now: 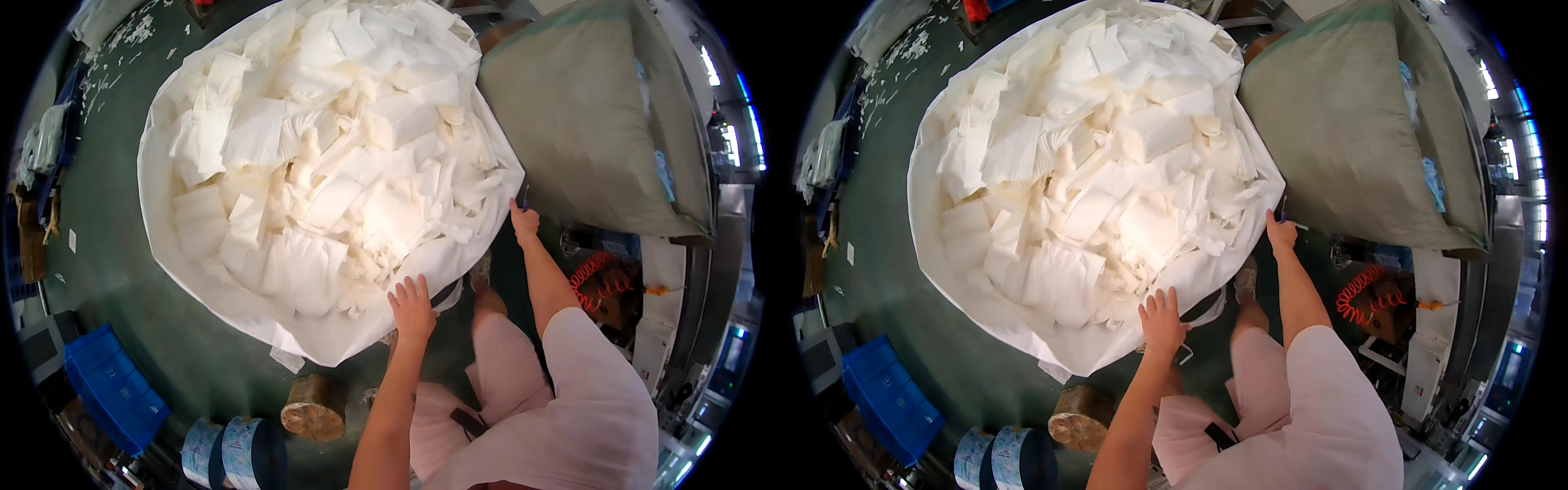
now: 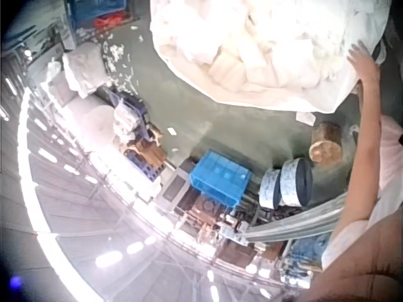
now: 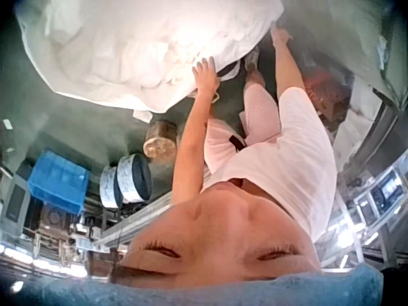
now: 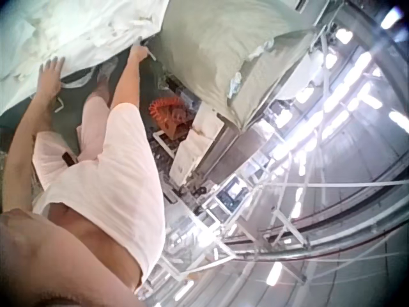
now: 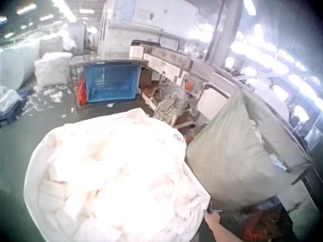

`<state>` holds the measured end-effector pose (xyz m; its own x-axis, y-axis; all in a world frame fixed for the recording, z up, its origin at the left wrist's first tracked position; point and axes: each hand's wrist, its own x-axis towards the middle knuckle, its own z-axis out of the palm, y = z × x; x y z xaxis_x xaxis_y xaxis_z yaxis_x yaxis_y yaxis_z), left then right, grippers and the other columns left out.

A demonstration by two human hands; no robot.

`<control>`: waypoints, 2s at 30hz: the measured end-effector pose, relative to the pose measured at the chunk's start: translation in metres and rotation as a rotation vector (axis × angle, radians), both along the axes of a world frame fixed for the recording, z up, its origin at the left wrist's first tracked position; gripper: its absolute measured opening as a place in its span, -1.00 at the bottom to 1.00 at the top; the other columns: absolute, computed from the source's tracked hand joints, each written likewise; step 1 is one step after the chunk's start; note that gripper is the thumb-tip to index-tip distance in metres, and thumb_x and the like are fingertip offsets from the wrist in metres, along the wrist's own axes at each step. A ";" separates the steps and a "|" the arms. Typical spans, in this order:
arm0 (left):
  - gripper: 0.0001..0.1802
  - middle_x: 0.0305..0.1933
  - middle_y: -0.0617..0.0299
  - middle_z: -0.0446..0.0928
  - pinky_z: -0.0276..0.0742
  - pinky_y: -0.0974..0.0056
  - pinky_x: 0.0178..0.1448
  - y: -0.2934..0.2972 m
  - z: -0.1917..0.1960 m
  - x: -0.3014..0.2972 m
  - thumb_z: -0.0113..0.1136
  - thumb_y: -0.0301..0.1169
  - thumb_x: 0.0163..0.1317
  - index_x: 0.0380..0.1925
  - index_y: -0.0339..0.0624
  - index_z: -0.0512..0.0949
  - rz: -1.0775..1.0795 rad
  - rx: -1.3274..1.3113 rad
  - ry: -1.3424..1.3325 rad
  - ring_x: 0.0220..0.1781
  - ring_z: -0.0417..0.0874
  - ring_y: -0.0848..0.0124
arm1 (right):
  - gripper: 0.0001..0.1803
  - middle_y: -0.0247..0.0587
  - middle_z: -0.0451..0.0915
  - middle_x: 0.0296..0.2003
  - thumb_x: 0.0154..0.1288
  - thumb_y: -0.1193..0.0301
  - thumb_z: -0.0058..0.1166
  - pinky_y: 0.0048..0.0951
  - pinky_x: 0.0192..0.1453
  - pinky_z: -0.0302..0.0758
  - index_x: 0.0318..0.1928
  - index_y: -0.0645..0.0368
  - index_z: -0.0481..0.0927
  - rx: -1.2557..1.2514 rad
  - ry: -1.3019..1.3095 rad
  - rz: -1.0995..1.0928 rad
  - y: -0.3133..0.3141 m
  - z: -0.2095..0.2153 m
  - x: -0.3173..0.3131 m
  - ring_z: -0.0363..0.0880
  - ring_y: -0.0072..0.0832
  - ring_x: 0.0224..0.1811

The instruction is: The person loads a large roll of patterned material onto a machine, secures it, and then uses a utility knife to cut and apply yellow tape to the material. They then walk to a large white bag filled with paper scraps and adjust its contents.

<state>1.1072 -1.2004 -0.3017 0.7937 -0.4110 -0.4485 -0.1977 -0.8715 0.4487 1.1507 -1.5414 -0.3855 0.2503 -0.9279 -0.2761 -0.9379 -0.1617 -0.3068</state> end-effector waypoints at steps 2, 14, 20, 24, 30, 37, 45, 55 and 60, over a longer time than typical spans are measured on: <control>-0.49 -0.01 0.04 0.38 0.31 -0.01 0.06 -0.019 -0.022 -0.001 0.24 -0.34 -0.12 -0.08 -0.12 0.38 -0.039 0.064 -0.009 0.05 0.40 0.08 | -0.41 -0.12 0.53 -0.56 -0.05 -0.04 0.17 -0.30 -0.54 0.38 -0.47 0.36 0.51 0.023 0.014 -0.025 -0.017 -0.024 0.011 0.53 -0.32 -0.53; -0.15 0.21 -0.15 0.17 0.13 -0.04 0.23 -0.078 -0.035 0.162 0.36 -0.11 -0.18 0.14 -0.11 0.25 0.077 -0.266 -0.160 0.25 0.12 -0.13 | -0.71 -0.11 0.55 -0.60 0.14 0.33 0.04 -0.45 -0.43 0.40 -0.42 0.40 0.53 0.467 -0.354 0.301 -0.056 0.022 -0.023 0.48 -0.59 -0.53; -0.05 0.36 -0.10 -0.17 -0.04 -0.23 0.25 -0.196 -0.168 0.199 0.21 0.20 -0.21 0.23 0.22 0.13 0.058 0.008 0.231 0.38 -0.17 -0.06 | -0.74 -0.27 0.56 -0.53 0.17 0.35 0.07 -0.55 -0.39 0.40 -0.37 0.37 0.55 0.592 -0.494 0.154 -0.039 0.061 -0.002 0.45 -0.68 -0.45; -0.21 0.33 -0.05 -0.06 -0.01 0.01 0.32 -0.163 -0.289 0.141 0.18 -0.01 -0.08 0.21 0.10 0.18 -0.213 -0.080 0.352 0.32 0.02 -0.06 | -0.77 -0.34 0.53 -0.56 0.17 0.37 0.07 -0.58 -0.42 0.37 -0.39 0.35 0.54 0.664 -0.457 0.103 -0.024 0.066 0.011 0.41 -0.71 -0.47; -0.32 0.18 -0.11 0.20 0.17 0.06 0.24 -0.177 -0.244 0.068 0.12 -0.02 -0.03 0.12 0.01 0.28 -0.321 -0.039 0.184 0.25 0.21 0.11 | -0.76 -0.41 0.47 -0.61 0.17 0.37 0.09 -0.63 -0.51 0.30 -0.44 0.35 0.52 0.764 -0.382 0.186 -0.030 0.067 0.024 0.34 -0.74 -0.56; -0.50 -0.09 -0.02 0.46 0.43 0.14 -0.02 -0.245 -0.073 0.220 0.11 -0.10 -0.01 -0.05 -0.04 0.40 -0.597 0.200 0.612 0.00 0.48 0.22 | -0.70 -0.22 0.52 -0.60 0.11 0.25 0.12 -0.43 -0.47 0.38 -0.43 0.28 0.50 0.594 -0.173 0.302 -0.061 0.053 0.019 0.50 -0.38 -0.55; -0.03 0.27 -0.07 -0.04 0.13 -0.36 0.05 -0.300 -0.108 0.316 0.39 0.01 -0.35 0.19 0.22 0.21 0.078 0.023 -0.124 0.27 -0.12 -0.28 | -0.53 0.06 0.54 -0.41 -0.07 0.18 0.17 -0.18 -0.27 0.43 -0.20 0.24 0.45 0.184 0.071 0.669 -0.085 0.022 0.094 0.52 0.02 -0.34; -0.28 0.14 0.01 0.22 0.34 -0.02 -0.01 -0.323 -0.201 0.243 0.19 -0.19 -0.09 0.17 0.14 0.24 -0.053 0.206 -0.120 0.07 0.30 0.02 | -0.75 -0.19 0.32 -0.76 0.18 0.38 -0.01 -0.48 -0.60 0.23 -0.54 0.32 0.45 0.347 -0.429 0.413 -0.077 0.068 0.099 0.25 -0.65 -0.69; -0.44 0.01 0.06 0.38 0.35 0.05 0.00 -0.359 -0.195 0.309 0.11 -0.29 -0.01 0.09 0.04 0.34 -0.114 0.098 -0.037 0.00 0.39 0.15 | -0.76 -0.20 0.32 -0.76 0.17 0.40 0.00 -0.51 -0.60 0.24 -0.53 0.34 0.47 0.395 -0.339 0.500 -0.073 0.049 0.092 0.26 -0.66 -0.70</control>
<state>1.4165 -1.5597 -0.4964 0.7614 -0.4546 -0.4622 -0.3125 -0.8820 0.3528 1.2424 -1.6143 -0.3364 0.7503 -0.5269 -0.3993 -0.6236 -0.3634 -0.6922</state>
